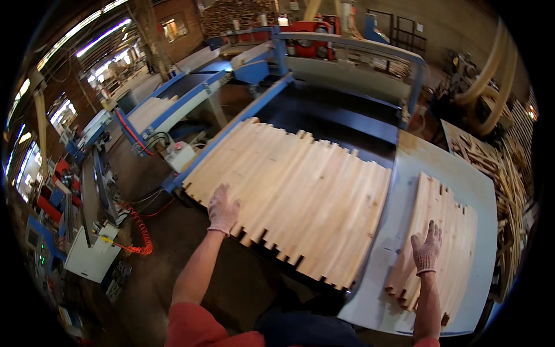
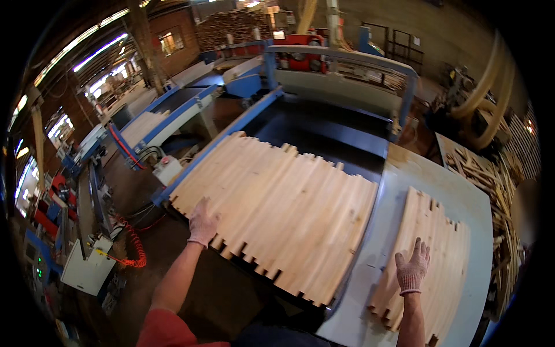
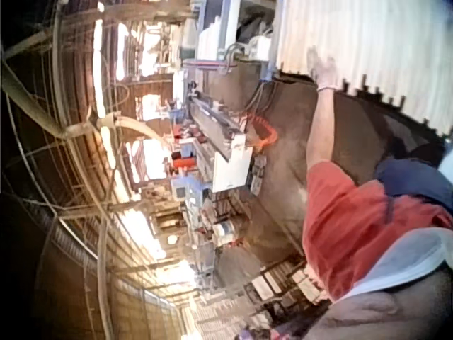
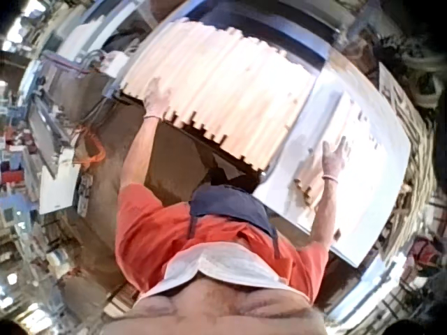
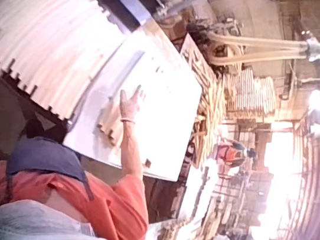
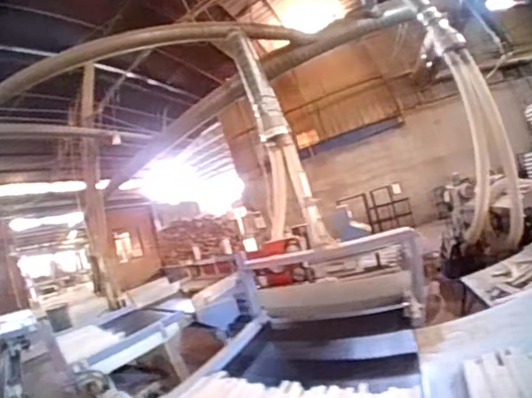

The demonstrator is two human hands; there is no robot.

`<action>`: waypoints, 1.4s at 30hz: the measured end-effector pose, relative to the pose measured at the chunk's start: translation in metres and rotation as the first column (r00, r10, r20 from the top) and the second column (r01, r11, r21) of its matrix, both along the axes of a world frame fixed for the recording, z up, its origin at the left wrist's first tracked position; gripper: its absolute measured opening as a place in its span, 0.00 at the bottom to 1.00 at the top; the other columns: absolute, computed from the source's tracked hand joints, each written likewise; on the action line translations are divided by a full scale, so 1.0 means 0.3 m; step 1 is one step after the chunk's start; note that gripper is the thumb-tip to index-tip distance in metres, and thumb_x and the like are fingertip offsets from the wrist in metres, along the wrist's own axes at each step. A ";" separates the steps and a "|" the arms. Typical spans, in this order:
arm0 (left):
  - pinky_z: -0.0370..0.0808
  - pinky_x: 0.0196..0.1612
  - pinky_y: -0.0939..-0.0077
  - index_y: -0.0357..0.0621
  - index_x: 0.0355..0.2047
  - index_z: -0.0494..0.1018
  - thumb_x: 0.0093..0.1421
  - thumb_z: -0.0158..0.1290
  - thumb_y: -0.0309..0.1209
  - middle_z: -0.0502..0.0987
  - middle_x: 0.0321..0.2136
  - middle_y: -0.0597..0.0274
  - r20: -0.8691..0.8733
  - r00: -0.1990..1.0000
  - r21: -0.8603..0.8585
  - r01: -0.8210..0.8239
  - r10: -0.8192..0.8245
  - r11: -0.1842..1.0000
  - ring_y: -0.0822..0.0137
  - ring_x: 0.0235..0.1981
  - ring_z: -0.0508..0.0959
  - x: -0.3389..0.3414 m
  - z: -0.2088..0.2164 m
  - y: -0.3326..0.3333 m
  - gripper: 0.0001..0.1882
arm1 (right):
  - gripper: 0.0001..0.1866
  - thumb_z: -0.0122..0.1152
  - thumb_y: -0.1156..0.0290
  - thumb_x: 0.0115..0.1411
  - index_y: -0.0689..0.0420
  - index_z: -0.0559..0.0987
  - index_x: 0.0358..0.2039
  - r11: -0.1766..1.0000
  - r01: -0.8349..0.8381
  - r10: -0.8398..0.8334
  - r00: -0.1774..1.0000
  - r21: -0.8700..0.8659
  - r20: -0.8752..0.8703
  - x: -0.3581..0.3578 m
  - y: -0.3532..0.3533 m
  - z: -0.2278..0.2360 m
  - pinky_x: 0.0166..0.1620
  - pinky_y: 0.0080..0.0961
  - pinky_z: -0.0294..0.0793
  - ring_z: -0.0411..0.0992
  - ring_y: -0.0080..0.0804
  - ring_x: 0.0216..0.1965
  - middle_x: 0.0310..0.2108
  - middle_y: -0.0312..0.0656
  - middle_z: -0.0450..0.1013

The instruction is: The person picks up groups of wood slats from a table and places them onto a conveyor belt for a manufacturing machine.

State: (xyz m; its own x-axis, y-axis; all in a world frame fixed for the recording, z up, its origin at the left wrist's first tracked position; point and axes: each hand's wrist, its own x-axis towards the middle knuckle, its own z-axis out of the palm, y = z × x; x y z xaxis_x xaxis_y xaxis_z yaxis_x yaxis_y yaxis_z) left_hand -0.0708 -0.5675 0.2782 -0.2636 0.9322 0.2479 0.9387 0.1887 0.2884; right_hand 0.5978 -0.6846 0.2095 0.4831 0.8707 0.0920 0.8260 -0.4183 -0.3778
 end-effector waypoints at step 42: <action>0.76 0.53 0.50 0.41 0.53 0.83 0.67 0.52 0.49 0.84 0.51 0.46 0.377 0.706 -0.883 0.079 0.600 0.462 0.47 0.50 0.83 -0.175 -1.126 -1.794 0.27 | 0.36 0.54 0.74 0.67 0.58 0.63 0.76 0.953 0.128 -0.012 0.923 -0.276 0.385 -0.064 0.134 -0.273 0.73 0.36 0.65 0.62 0.44 0.75 0.75 0.53 0.62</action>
State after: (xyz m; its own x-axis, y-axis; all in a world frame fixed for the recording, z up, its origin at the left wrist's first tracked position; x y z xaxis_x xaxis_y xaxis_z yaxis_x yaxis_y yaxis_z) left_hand -0.1233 -1.1058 -0.0596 -0.2873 0.4347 -0.8535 0.4742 0.8388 0.2676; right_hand 0.5787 -0.6442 0.1277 0.5237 0.8515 0.0270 0.8460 -0.5236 0.1007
